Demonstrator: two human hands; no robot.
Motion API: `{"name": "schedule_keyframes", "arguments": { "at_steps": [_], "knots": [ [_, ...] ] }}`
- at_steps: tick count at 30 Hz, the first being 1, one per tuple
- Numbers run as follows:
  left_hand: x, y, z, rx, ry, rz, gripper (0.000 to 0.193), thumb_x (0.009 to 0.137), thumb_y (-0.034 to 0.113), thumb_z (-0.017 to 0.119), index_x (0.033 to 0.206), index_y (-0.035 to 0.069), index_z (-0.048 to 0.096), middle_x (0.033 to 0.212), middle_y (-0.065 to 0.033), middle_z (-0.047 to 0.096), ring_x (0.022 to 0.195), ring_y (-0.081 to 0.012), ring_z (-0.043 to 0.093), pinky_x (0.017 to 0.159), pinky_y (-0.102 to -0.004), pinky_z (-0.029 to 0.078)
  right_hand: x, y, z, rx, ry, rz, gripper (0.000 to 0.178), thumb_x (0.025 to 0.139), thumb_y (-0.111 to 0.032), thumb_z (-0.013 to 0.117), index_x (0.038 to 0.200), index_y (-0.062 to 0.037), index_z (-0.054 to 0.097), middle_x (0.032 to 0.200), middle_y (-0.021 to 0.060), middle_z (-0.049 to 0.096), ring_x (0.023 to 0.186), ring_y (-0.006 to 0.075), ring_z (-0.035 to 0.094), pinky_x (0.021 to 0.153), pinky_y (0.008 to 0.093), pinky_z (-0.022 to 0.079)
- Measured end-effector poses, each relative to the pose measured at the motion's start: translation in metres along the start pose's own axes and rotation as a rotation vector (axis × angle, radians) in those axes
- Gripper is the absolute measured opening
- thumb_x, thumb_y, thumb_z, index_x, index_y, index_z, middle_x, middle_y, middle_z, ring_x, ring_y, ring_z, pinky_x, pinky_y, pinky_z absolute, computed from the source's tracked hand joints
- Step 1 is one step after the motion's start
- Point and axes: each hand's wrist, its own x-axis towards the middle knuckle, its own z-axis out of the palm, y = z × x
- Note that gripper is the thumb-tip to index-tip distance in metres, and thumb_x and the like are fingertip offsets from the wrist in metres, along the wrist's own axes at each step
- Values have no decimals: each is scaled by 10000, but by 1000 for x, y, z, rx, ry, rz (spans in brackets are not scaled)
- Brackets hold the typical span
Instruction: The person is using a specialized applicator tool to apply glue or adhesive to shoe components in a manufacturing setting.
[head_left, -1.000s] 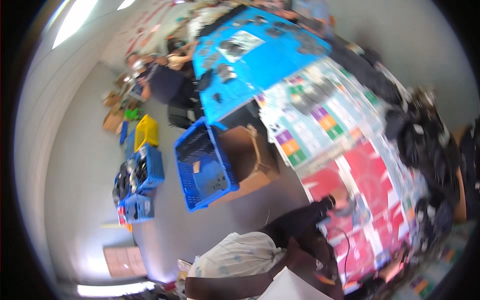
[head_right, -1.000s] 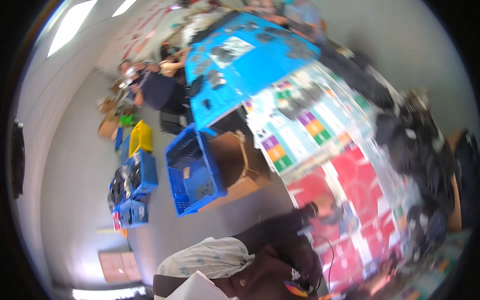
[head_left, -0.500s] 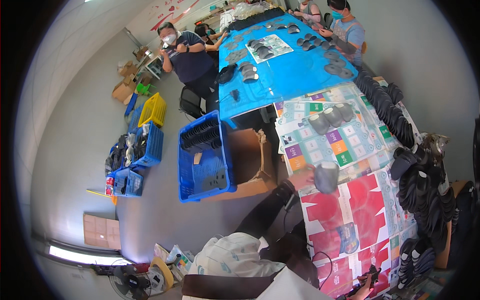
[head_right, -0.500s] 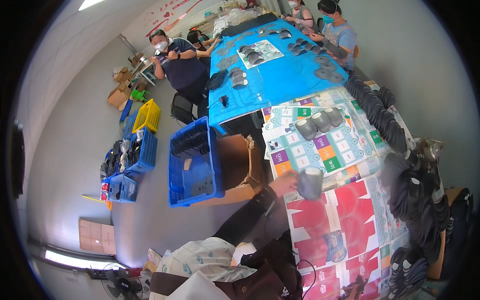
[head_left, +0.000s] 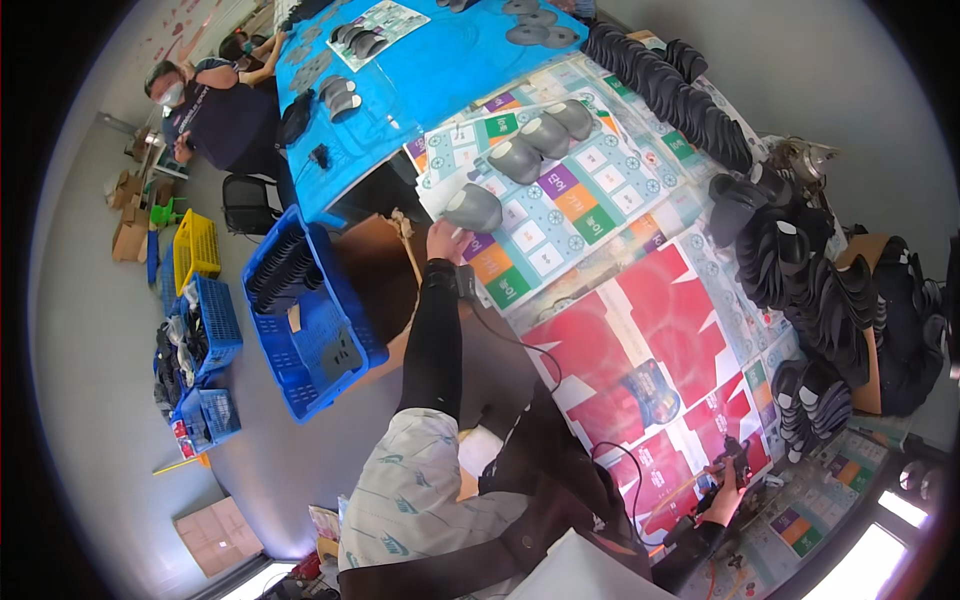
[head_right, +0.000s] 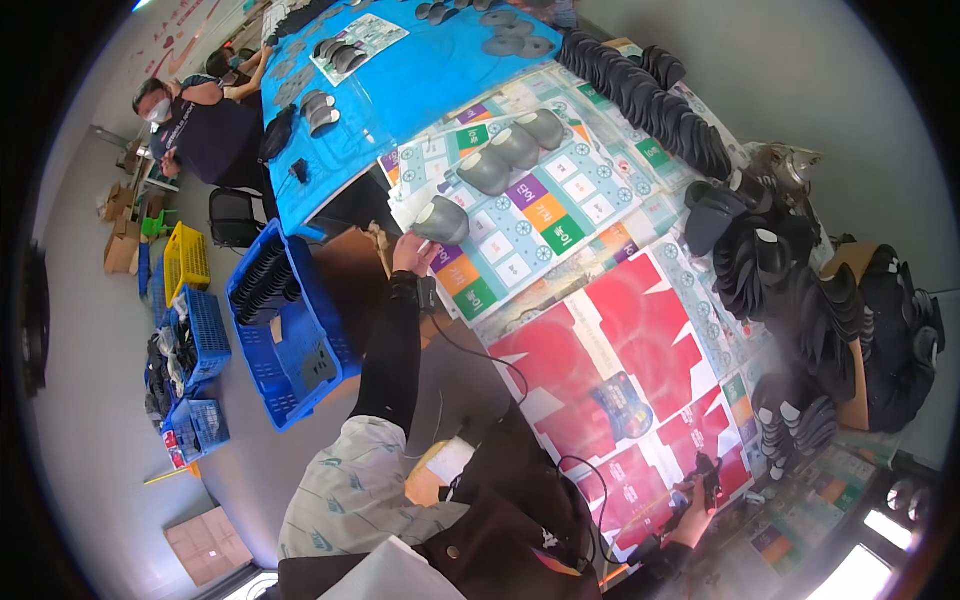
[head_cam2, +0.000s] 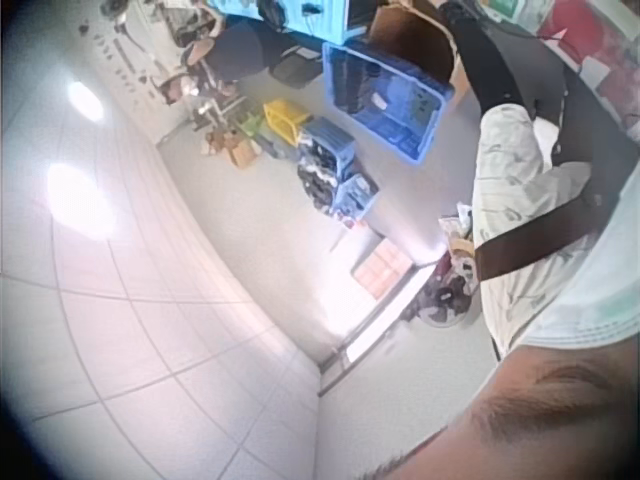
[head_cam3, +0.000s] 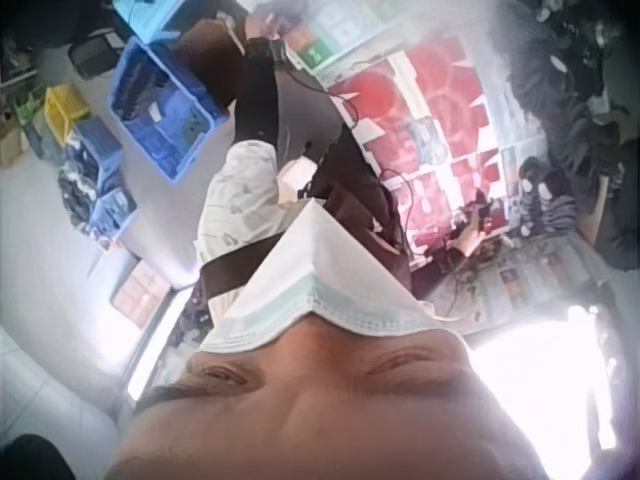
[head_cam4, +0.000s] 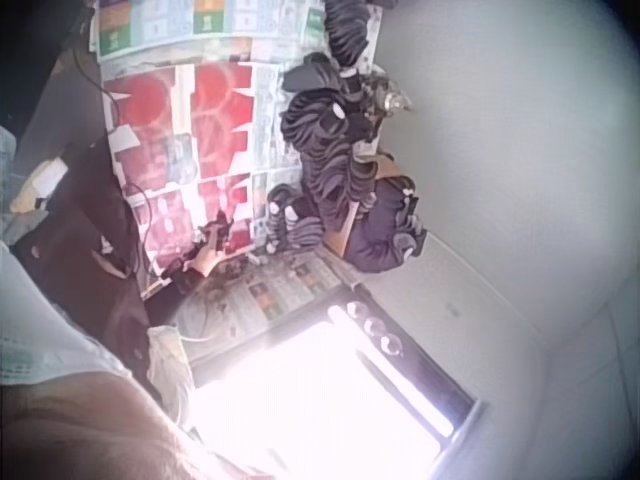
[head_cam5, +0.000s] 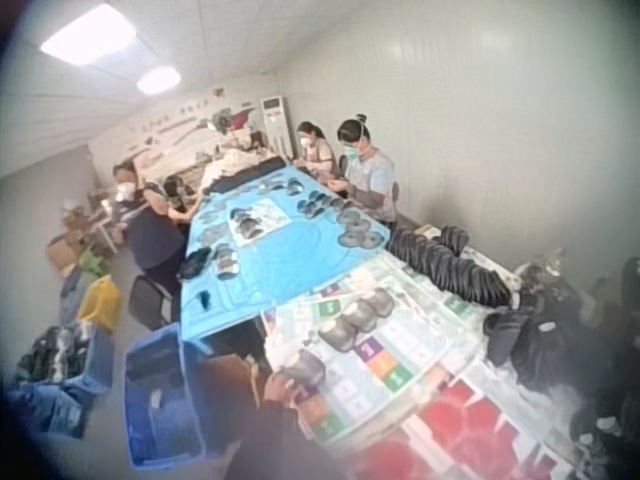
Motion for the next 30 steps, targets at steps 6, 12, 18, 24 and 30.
{"name": "schedule_keyframes", "arguments": {
  "at_steps": [6, 12, 18, 24, 30],
  "knots": [
    [50, -7, 25, 1, 51, 22, 510, 1001, 79, 579, 1471, 94, 384, 1297, -151, 599, 1137, -341, 638, 896, -475, 582, -3, -25, 23, -44, -2, 43, 199, 1034, -189, 610, 1062, 3, 655, 814, 65, 701, 727, 157, 663, 683, 295, 489],
    [96, -26, 39, -67, 98, 28, 431, 1017, 36, 494, 1443, 94, 467, 1314, -149, 600, 1141, -349, 644, 925, -555, 579, -9, -41, 34, -63, -9, 62, 187, 1021, -199, 628, 1003, -14, 647, 778, 53, 703, 723, 140, 654, 653, 280, 472],
    [103, -20, 25, 1163, 182, 518, 393, 1036, 190, 496, 1393, 41, 564, 1206, -112, 643, 1053, -264, 644, 836, -445, 549, -5, -34, 28, -59, -83, -108, 194, 1005, -188, 645, 987, 4, 651, 782, 60, 686, 637, 132, 636, 463, 265, 457],
    [-128, 52, 119, 892, 166, 1001, 623, 1030, 187, 583, 1587, 3, 371, 1458, -203, 575, 1207, -293, 570, 1027, -416, 440, -15, -27, 24, 18, 14, -138, 218, 994, -203, 679, 866, -30, 643, 705, 39, 654, 634, 171, 667, 547, 315, 524],
    [-372, 148, 180, 1175, 253, 1547, 584, 1062, 246, 467, 1553, -65, 407, 1571, -215, 498, 1172, -333, 507, 1085, -414, 365, -40, -33, 3, -84, -102, -207, 238, 986, -195, 664, 1167, -40, 670, 867, 38, 667, 727, 135, 615, 597, 291, 488]
  ]
}}
